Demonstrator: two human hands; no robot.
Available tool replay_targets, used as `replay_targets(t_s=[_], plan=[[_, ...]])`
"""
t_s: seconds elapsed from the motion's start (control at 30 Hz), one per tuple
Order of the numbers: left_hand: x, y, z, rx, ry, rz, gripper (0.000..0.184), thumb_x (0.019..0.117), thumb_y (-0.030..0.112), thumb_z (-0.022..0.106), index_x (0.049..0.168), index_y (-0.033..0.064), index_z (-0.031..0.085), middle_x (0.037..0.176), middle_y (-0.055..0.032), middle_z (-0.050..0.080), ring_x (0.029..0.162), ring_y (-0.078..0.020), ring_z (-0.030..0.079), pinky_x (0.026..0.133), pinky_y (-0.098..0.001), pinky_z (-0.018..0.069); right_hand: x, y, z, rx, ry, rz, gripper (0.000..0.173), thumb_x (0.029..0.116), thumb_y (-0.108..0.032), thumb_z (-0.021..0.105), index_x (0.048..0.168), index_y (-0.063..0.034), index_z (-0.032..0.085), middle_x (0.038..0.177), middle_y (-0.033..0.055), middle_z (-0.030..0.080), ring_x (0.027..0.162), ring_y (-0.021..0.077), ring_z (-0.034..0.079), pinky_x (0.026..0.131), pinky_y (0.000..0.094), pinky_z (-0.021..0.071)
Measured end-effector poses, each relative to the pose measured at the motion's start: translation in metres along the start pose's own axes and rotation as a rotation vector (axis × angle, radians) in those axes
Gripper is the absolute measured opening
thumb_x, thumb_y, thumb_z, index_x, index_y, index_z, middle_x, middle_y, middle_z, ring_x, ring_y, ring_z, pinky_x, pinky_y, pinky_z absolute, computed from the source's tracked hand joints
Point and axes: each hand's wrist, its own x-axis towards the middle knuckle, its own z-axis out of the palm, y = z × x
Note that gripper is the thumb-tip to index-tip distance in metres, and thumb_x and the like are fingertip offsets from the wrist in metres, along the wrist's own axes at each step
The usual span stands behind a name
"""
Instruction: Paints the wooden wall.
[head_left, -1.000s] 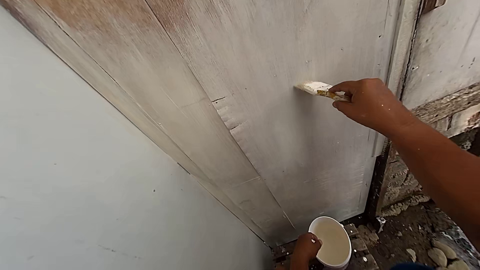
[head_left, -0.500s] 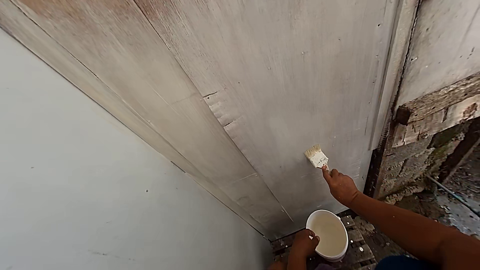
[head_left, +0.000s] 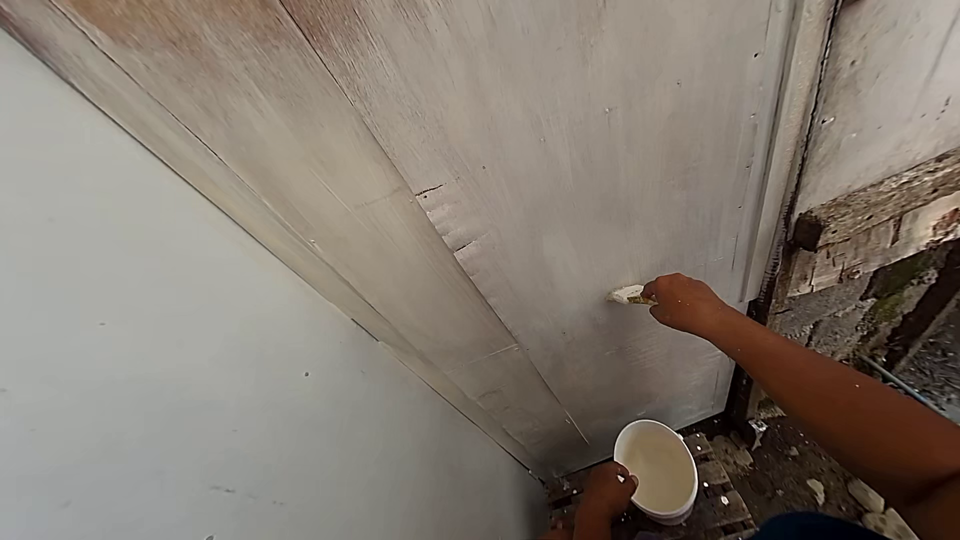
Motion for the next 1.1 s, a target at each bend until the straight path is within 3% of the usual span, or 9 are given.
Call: replay_targets(t_s=[0.13, 0.27, 0.33, 0.4, 0.53, 0.67, 0.77, 0.93, 1.1], plan=[[0.005, 0.003, 0.001, 0.014, -0.003, 0.003, 0.047, 0.1065, 0.039, 0.049, 0.134, 0.0030, 0.063, 0.128, -0.0223, 0.066, 0.121, -0.0349, 0.063, 0.106, -0.0554, 0.0465, -0.035, -0.009, -0.065, 0.121, 0.569, -0.149, 0.022, 0.0960, -0.011, 0.069, 0.116, -0.0096, 0.077, 0.091, 0.0155, 0.074, 0.084, 0.0357, 0.071, 0.072, 0.0598, 0.0544], [0.005, 0.007, 0.000, 0.004, -0.001, -0.010, 0.047, 0.1063, 0.039, 0.049, 0.136, 0.0043, 0.061, 0.129, -0.0220, 0.065, 0.122, -0.0348, 0.062, 0.106, -0.0556, 0.0460, -0.041, -0.011, -0.074, 0.187, 1.098, -0.338, 0.037, 0.0984, -0.011, 0.062, 0.134, -0.0018, 0.067, 0.104, 0.0246, 0.071, 0.082, 0.0378, 0.069, 0.068, 0.0527, 0.0550], [0.004, 0.010, -0.002, 0.006, -0.003, -0.010, 0.047, 0.1063, 0.039, 0.049, 0.136, 0.0049, 0.062, 0.130, -0.0216, 0.065, 0.124, -0.0347, 0.061, 0.107, -0.0560, 0.0450, -0.028, -0.005, -0.049, 0.185, 1.197, -0.312, 0.040, 0.0990, -0.010, 0.060, 0.137, 0.0001, 0.063, 0.104, 0.0258, 0.069, 0.077, 0.0373, 0.068, 0.063, 0.0497, 0.0546], [0.003, 0.010, -0.001, 0.004, -0.002, -0.003, 0.047, 0.1063, 0.039, 0.049, 0.135, 0.0046, 0.062, 0.129, -0.0217, 0.066, 0.123, -0.0346, 0.062, 0.107, -0.0561, 0.0453, -0.002, 0.019, 0.012, 0.115, 1.113, -0.256, 0.042, 0.0986, -0.009, 0.059, 0.140, -0.0001, 0.062, 0.097, 0.0255, 0.067, 0.068, 0.0380, 0.066, 0.055, 0.0501, 0.0536], [0.001, 0.008, -0.002, 0.002, 0.006, 0.005, 0.047, 0.1062, 0.039, 0.050, 0.134, 0.0033, 0.062, 0.127, -0.0227, 0.066, 0.122, -0.0360, 0.062, 0.107, -0.0566, 0.0452, 0.023, 0.089, 0.169, -0.107, 0.723, -0.135, 0.042, 0.0994, -0.005, 0.051, 0.139, -0.0005, 0.063, 0.092, 0.0278, 0.068, 0.066, 0.0421, 0.069, 0.054, 0.0514, 0.0555], [0.002, 0.005, -0.002, 0.000, -0.002, -0.004, 0.047, 0.1066, 0.039, 0.049, 0.136, 0.0033, 0.061, 0.131, -0.0221, 0.065, 0.125, -0.0350, 0.061, 0.109, -0.0562, 0.0442, -0.009, 0.099, 0.209, -0.188, -0.128, 0.127, 0.046, 0.1025, -0.003, 0.045, 0.149, -0.0030, 0.048, 0.127, 0.0302, 0.061, 0.103, 0.0465, 0.069, 0.082, 0.0584, 0.0570], [0.003, 0.003, -0.003, -0.007, -0.003, -0.012, 0.047, 0.1067, 0.038, 0.049, 0.136, 0.0033, 0.061, 0.132, -0.0220, 0.064, 0.126, -0.0346, 0.060, 0.109, -0.0552, 0.0444, -0.012, 0.112, 0.231, -0.192, -0.390, 0.226, 0.038, 0.0953, -0.007, 0.058, 0.133, -0.0060, 0.061, 0.129, 0.0246, 0.065, 0.116, 0.0437, 0.066, 0.089, 0.0600, 0.0551], [0.003, 0.005, -0.003, 0.019, -0.015, -0.011, 0.048, 0.1068, 0.039, 0.048, 0.136, 0.0039, 0.062, 0.132, -0.0213, 0.064, 0.127, -0.0341, 0.060, 0.110, -0.0557, 0.0437, 0.006, 0.072, 0.193, -0.180, -0.402, 0.100, 0.028, 0.0961, -0.009, 0.057, 0.122, -0.0023, 0.065, 0.123, 0.0237, 0.068, 0.116, 0.0421, 0.066, 0.088, 0.0617, 0.0540], [0.002, 0.008, -0.004, 0.007, -0.010, 0.004, 0.048, 0.1069, 0.039, 0.048, 0.136, 0.0029, 0.062, 0.130, -0.0229, 0.065, 0.125, -0.0353, 0.061, 0.108, -0.0564, 0.0445, 0.020, -0.024, 0.064, -0.048, -0.188, -0.054, 0.026, 0.0957, -0.012, 0.059, 0.117, -0.0017, 0.069, 0.120, 0.0217, 0.068, 0.117, 0.0394, 0.065, 0.091, 0.0606, 0.0518]])
